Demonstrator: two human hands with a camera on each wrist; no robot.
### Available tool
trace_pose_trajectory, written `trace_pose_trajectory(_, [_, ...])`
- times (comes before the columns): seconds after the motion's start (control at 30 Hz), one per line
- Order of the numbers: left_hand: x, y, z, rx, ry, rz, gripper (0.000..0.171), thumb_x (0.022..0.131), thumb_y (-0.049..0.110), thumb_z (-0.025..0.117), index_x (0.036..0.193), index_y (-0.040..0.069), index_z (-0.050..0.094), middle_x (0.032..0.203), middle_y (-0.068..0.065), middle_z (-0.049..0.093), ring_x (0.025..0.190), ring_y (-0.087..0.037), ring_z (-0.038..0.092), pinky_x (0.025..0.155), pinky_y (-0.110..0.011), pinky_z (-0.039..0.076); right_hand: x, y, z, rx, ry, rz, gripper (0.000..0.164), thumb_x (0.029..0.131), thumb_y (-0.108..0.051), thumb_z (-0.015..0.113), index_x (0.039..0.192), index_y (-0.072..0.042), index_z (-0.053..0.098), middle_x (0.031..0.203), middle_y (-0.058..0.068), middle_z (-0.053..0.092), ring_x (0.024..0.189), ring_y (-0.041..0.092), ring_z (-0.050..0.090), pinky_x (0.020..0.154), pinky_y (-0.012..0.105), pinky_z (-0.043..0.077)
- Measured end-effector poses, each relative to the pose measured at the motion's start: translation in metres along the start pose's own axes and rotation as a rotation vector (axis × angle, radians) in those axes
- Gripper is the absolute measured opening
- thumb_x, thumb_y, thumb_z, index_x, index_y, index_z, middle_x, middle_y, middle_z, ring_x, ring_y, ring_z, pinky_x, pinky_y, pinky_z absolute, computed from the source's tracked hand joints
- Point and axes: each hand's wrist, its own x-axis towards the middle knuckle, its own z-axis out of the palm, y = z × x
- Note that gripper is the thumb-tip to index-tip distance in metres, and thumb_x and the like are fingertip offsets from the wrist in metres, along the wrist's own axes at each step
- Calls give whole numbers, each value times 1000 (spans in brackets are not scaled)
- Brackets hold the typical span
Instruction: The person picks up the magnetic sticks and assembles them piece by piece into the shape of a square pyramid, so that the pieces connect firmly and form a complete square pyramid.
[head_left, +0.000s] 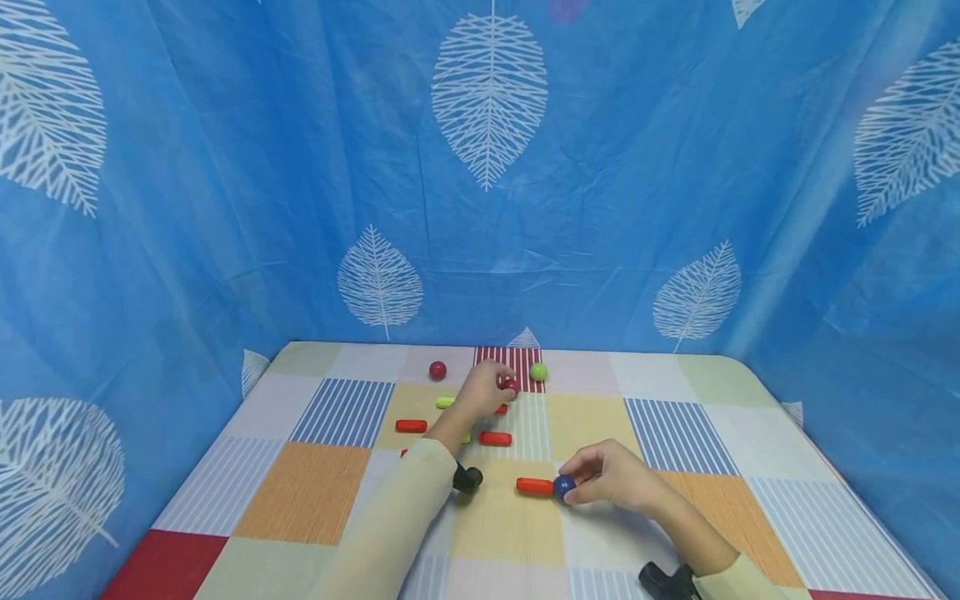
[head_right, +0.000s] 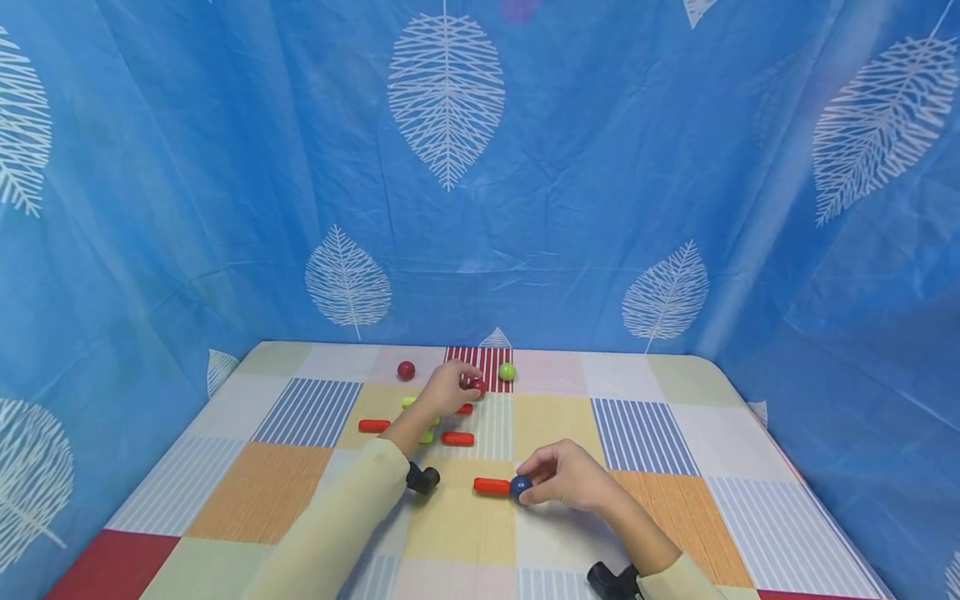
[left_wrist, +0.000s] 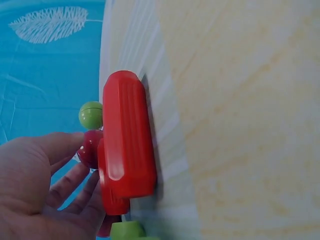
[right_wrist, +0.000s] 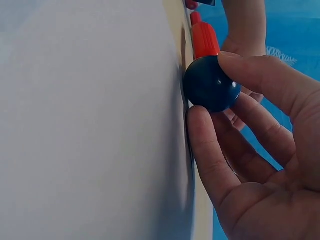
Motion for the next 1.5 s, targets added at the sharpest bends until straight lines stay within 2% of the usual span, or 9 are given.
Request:
trace_pose_trajectory(0.23, [-1,2,2,-10,15,-23,37,93,13,75,129,12,69,130,-8,64,110,-21,59,101,-39,55,0,-1,0,-10,5,-8,30,76,-9,88,104,-3,77,97,8,77,85,15,69,73,24,58])
trace_pose_trajectory(0.47, [2,1,6,-8,26,-18,34,91,11,77,125,12,71,113,-4,69,100,-18,60,93,-33,57,2,0,-1,1,10,-23,31,76,-7,87,104,-1,77,97,10,77,85,16,69,72,24,58])
trace_pose_trajectory(0.63, [2,1,7,-19,30,-29,31,90,9,78,120,12,72,108,-2,68,96,-18,59,92,-33,58,2,1,-2,21,11,-27,30,77,-5,87,105,0,77,98,14,77,87,20,68,71,24,57])
trace_pose_trajectory(0.9, [2,1,7,-24,22,-35,27,89,8,79,114,14,71,105,-2,68,96,-17,60,88,-30,59,4,2,-3,-9,19,-8,31,76,-8,88,105,-3,77,98,10,77,87,20,68,72,24,57])
trace_pose_trajectory(1.1, [-2,1,2,-43,12,-40,32,89,10,79,120,15,69,114,-1,68,100,-17,60,94,-34,58,4,3,-3,-22,17,-5,32,76,-10,88,106,-4,77,99,8,77,88,19,69,74,23,57])
trace_pose_trajectory(1.33, [-11,4,-6,-40,-10,10,35,89,11,80,122,16,70,113,-1,68,102,-18,60,95,-34,58,1,3,-3,-4,11,-17,32,78,-8,86,108,-2,76,102,11,77,89,19,68,75,23,57])
trace_pose_trajectory(1.5, [-26,8,-12,-81,-21,66,33,88,12,80,119,17,71,112,-2,68,105,-19,63,94,-35,59,1,4,-3,-2,13,-9,32,78,-9,87,107,-3,76,102,10,77,90,19,69,75,23,57])
